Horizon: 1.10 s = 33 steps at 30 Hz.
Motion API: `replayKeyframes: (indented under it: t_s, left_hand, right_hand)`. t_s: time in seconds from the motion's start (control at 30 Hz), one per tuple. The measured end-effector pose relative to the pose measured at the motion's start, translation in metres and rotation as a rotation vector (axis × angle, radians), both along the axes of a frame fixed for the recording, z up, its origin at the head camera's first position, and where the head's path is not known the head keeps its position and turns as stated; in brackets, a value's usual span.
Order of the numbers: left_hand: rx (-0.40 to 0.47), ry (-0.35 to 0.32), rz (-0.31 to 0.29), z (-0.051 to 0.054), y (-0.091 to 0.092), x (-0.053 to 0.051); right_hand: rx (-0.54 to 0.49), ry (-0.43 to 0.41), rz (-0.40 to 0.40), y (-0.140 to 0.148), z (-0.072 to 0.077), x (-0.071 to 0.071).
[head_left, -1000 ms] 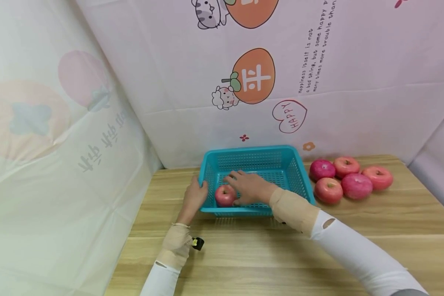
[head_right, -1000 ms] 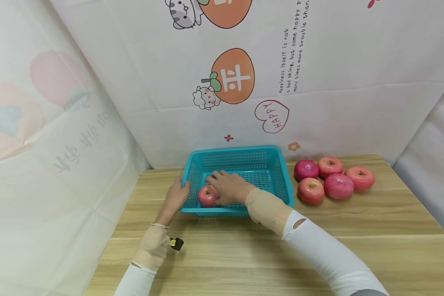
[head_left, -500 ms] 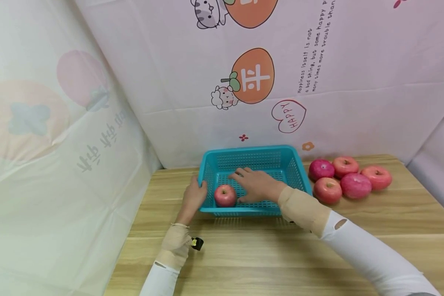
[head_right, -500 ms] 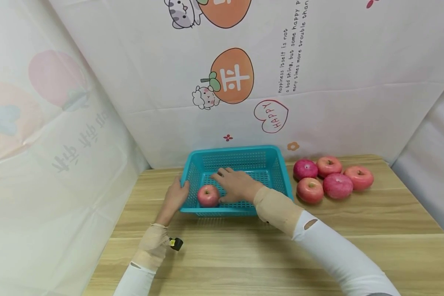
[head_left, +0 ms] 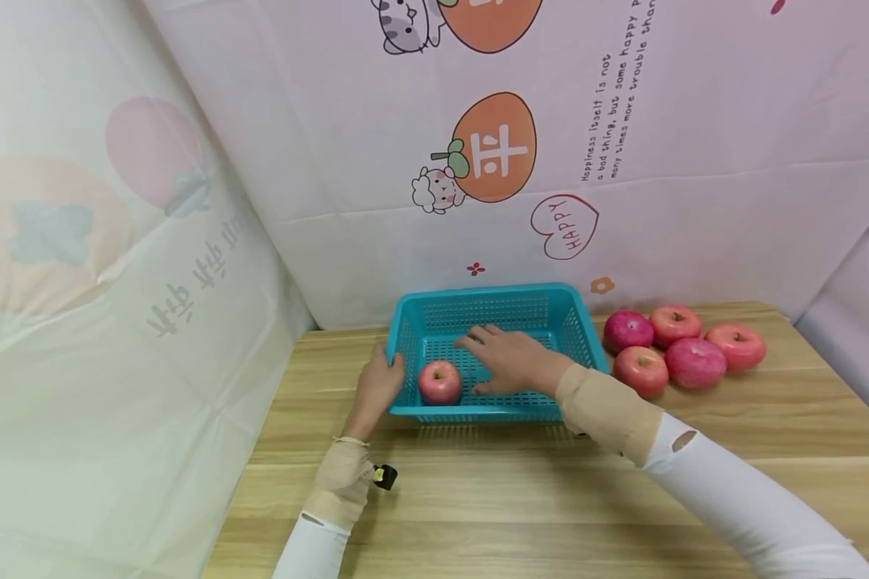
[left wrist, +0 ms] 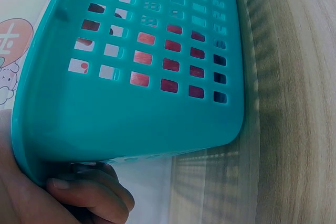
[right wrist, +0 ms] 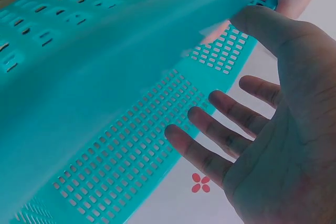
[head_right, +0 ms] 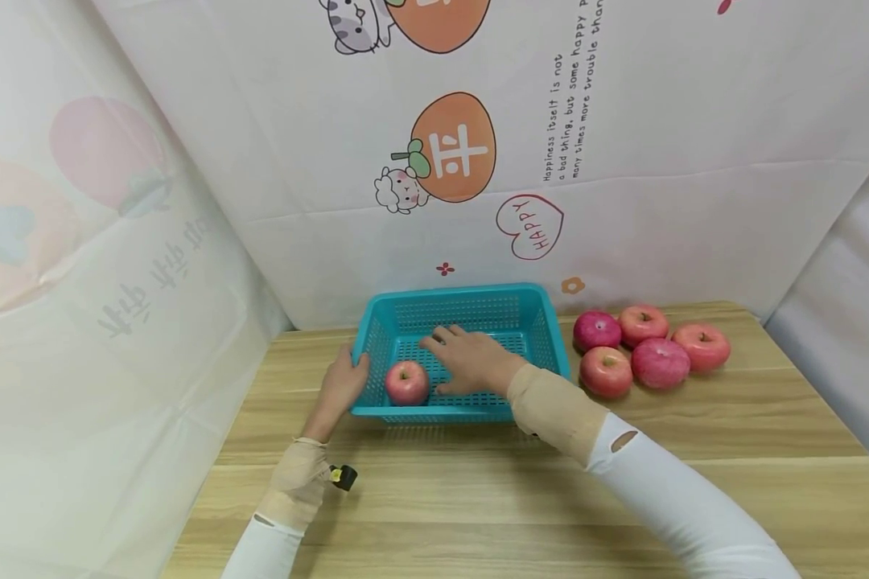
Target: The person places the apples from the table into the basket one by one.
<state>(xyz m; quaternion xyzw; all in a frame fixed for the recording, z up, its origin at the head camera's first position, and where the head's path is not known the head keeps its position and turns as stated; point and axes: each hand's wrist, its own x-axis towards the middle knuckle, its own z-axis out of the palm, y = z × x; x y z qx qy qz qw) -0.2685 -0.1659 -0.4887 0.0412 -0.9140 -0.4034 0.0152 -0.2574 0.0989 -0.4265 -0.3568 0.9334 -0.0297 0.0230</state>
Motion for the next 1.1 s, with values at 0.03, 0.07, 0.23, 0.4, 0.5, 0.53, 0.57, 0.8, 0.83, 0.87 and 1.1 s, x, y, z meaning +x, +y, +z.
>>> replayKeyframes:
  t_s: [0.03, 0.07, 0.23, 0.4, 0.5, 0.53, 0.57, 0.8, 0.83, 0.87, 1.1]
  left_hand:
    - [-0.002, 0.004, 0.0, 0.0, 0.0, 0.0]
    - [-0.002, 0.006, 0.0, -0.001, 0.0, 0.0]
    - [-0.003, 0.013, -0.001, -0.001, -0.001, -0.001]
    - [0.005, 0.007, -0.004, -0.001, -0.001, -0.001]
    - [0.006, 0.01, -0.004, -0.001, -0.001, -0.001]
    - [0.008, 0.011, -0.004, -0.002, -0.001, -0.001]
    - [0.008, 0.011, -0.004, -0.002, -0.001, -0.001]
    - [0.007, 0.012, -0.007, -0.002, -0.001, -0.002]
    - [0.005, 0.013, -0.006, -0.002, -0.001, -0.002]
    - [0.004, 0.013, -0.005, -0.002, 0.0, -0.001]
    - [0.009, 0.013, -0.002, -0.002, -0.001, -0.001]
  right_hand:
    - [-0.001, 0.001, -0.001, 0.001, 0.0, 0.0]
    - [-0.003, -0.004, -0.004, 0.001, 0.001, 0.001]
    - [-0.011, 0.005, -0.002, 0.007, 0.003, 0.004]
    - [-0.011, 0.024, 0.005, 0.013, 0.004, 0.007]
    - [-0.013, 0.033, 0.007, 0.018, 0.003, 0.007]
    - [-0.017, 0.035, 0.007, 0.019, 0.002, 0.007]
    - [-0.02, 0.033, 0.005, 0.021, 0.002, 0.007]
    - [-0.043, 0.035, -0.005, 0.031, 0.001, 0.009]
    - [-0.043, 0.04, -0.006, 0.033, 0.001, 0.009]
    - [-0.043, 0.043, -0.008, 0.035, 0.001, 0.009]
    - [-0.041, 0.044, -0.032, 0.046, 0.001, 0.011]
